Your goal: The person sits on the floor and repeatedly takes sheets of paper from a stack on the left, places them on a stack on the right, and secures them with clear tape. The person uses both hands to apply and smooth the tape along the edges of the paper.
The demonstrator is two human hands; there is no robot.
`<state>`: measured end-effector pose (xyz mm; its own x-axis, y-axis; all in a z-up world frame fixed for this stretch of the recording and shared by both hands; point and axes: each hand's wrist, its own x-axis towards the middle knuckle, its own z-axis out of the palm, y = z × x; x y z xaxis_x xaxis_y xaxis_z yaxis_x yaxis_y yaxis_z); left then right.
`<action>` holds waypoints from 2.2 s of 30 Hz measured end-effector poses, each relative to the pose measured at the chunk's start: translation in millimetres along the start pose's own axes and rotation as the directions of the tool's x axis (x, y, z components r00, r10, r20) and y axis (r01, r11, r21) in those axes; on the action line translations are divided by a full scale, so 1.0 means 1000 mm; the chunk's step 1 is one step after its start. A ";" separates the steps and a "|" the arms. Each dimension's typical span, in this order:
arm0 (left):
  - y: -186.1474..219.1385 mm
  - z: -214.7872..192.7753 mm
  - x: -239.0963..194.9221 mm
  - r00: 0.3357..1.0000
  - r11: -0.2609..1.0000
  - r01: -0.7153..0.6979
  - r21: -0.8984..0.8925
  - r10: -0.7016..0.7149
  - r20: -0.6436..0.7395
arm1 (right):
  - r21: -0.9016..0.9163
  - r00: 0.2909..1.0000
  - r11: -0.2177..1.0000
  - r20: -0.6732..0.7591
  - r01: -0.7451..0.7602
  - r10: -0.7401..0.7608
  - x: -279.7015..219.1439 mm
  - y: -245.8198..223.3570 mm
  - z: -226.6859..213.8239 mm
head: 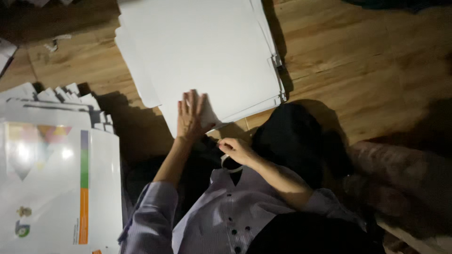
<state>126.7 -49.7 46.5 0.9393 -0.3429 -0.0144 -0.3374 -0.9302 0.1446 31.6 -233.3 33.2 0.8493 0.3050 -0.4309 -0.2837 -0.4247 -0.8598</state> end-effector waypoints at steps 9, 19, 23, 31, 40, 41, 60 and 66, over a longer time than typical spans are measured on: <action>0.008 0.039 0.022 0.909 0.903 -0.381 0.201 0.405 -0.097 | -0.274 0.993 0.955 -0.007 0.110 -0.117 -0.007 -0.037 -0.015; -0.014 0.042 0.043 0.853 0.861 -0.419 0.290 0.483 -0.200 | -0.350 0.999 0.936 -0.002 0.050 -0.054 -0.022 -0.019 -0.003; 0.013 0.049 0.015 0.982 0.982 -0.189 0.030 0.189 0.009 | -0.011 0.995 0.999 -0.092 0.041 -0.042 -0.014 0.021 0.008; 0.107 -0.175 -0.132 0.947 -0.008 0.008 -1.000 -0.320 0.011 | 0.560 0.873 0.674 -0.236 0.481 -0.427 -0.156 -0.175 -0.065; 0.139 -0.271 -0.203 0.837 0.354 -0.404 -0.843 -0.228 -0.497 | 0.290 0.641 0.572 -0.342 0.767 -0.687 -0.225 -0.203 -0.047; 0.141 -0.268 -0.206 0.831 0.387 -0.401 -0.831 -0.228 -0.507 | 0.210 0.605 0.570 -0.351 0.795 -0.715 -0.230 -0.206 -0.045; 0.059 -0.142 -0.197 0.824 0.640 0.053 -0.766 -0.462 -0.329 | -0.222 0.789 0.774 -0.035 0.592 -0.613 -0.082 -0.120 0.000; -0.017 -0.048 -0.193 0.884 0.816 0.379 -0.438 -0.459 -0.090 | -0.286 0.948 0.914 -0.052 0.287 -0.314 -0.002 0.017 0.013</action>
<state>-46.2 38.6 94.0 0.9907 0.1353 0.0101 0.1080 -0.8312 0.5454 19.2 -230.1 15.4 0.9174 0.3780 -0.1245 0.1117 -0.5448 -0.8311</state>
